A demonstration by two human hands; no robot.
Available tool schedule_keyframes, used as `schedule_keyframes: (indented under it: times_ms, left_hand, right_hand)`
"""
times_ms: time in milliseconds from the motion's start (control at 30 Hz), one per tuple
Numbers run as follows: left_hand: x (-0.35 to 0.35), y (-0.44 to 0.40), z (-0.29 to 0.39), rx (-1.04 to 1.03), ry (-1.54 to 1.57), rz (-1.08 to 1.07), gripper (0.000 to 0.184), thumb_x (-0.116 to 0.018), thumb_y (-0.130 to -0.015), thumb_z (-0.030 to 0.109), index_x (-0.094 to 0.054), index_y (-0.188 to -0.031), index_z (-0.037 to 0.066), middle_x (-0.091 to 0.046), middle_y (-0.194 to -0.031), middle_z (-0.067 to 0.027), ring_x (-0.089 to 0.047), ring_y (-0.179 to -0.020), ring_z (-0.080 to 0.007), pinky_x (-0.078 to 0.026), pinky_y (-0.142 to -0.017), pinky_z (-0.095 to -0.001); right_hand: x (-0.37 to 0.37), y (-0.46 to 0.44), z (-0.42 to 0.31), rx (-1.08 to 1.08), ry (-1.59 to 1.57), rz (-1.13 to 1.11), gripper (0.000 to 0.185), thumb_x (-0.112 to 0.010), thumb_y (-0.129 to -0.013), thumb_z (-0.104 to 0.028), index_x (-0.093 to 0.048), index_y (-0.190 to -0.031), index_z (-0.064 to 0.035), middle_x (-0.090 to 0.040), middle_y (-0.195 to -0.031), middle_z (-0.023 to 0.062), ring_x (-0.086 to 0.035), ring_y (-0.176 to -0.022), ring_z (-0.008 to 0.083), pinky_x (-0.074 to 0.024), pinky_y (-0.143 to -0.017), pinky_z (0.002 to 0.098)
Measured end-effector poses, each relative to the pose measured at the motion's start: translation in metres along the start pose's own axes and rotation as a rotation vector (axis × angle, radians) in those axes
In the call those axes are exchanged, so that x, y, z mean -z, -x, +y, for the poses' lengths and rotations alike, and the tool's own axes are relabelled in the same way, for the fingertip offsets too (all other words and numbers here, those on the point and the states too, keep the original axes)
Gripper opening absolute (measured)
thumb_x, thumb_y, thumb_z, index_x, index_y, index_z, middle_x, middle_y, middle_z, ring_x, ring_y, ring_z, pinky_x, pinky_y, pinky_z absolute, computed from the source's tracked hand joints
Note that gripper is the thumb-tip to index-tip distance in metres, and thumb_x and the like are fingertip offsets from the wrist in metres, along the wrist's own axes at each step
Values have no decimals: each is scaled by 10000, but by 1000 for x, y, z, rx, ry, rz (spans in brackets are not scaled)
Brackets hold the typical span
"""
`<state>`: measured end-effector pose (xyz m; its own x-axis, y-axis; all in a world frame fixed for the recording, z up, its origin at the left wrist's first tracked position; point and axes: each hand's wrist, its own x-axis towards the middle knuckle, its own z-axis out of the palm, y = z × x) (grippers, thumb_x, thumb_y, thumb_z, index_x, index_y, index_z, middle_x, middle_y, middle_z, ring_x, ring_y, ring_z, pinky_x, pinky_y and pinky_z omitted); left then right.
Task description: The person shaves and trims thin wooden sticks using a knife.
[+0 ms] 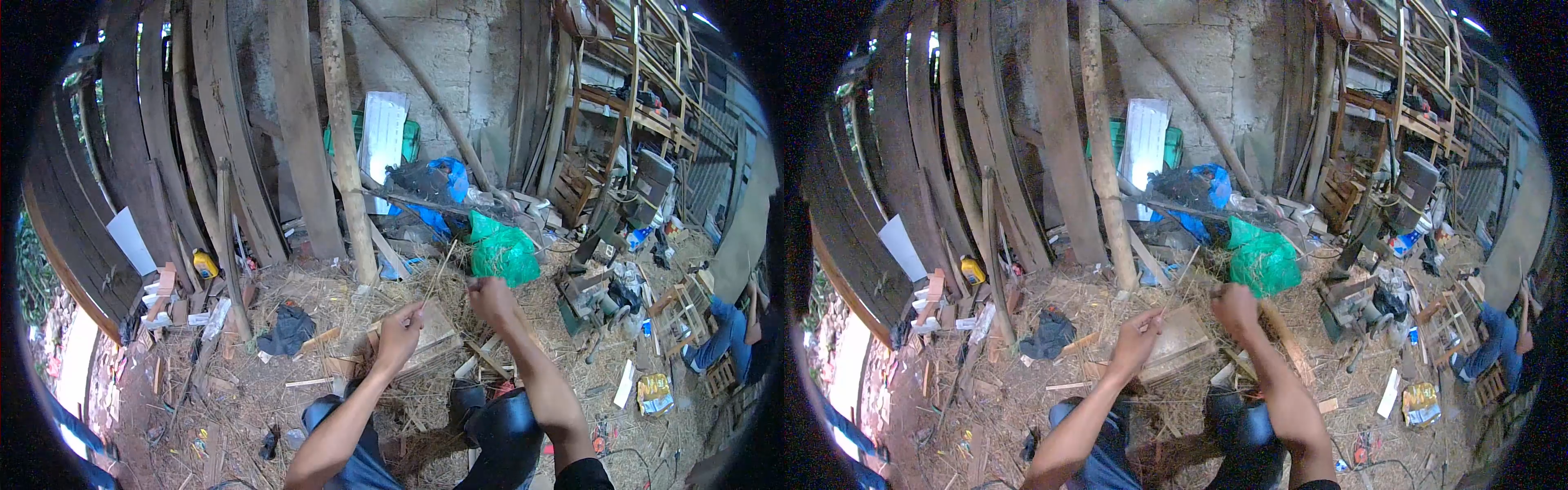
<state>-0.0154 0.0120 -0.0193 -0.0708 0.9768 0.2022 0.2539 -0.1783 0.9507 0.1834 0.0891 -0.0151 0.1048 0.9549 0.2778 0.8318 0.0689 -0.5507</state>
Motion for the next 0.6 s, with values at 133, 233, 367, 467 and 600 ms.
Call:
schedule_keyframes:
  times_ms: [133,233,367,467,600]
  left_hand:
    - [-7,0,-5,-54,-47,-12,225,-550,-880,117,-630,-1053,-2,-672,-898,-155,-633,-766,-184,-475,-657,-313]
    - [-9,5,2,-181,-129,28,214,-540,-872,97,-627,-1030,-17,-660,-896,-188,-653,-773,-264,-477,-674,-338]
    - [-13,11,6,-247,-242,39,198,-536,-864,81,-625,-1012,-16,-642,-891,-216,-640,-808,-334,-477,-676,-350]
    - [-14,10,4,-249,-294,21,187,-553,-860,93,-637,-994,-5,-645,-888,-210,-635,-780,-323,-478,-689,-353]
    - [-12,11,5,-133,-229,-39,186,-585,-851,129,-649,-980,12,-655,-895,-191,-633,-774,-312,-478,-712,-360]
  right_hand:
    - [-10,18,-44,234,173,-111,204,-595,-750,-253,-689,-737,-73,-622,-659,207,-635,-652,369,-521,-640,450]
    - [-20,15,-36,272,275,-183,246,-572,-753,-260,-673,-756,-35,-647,-737,201,-648,-697,369,-526,-643,448]
    - [2,4,-34,56,195,-243,233,-548,-755,-221,-667,-801,-26,-649,-809,222,-646,-749,381,-524,-685,445]
    - [-13,5,-20,32,199,-181,255,-534,-752,-210,-663,-842,-10,-644,-858,235,-641,-795,386,-519,-718,448]
    - [-9,-8,-2,-110,148,-190,267,-512,-756,-198,-662,-869,-9,-645,-891,233,-636,-849,383,-514,-747,444]
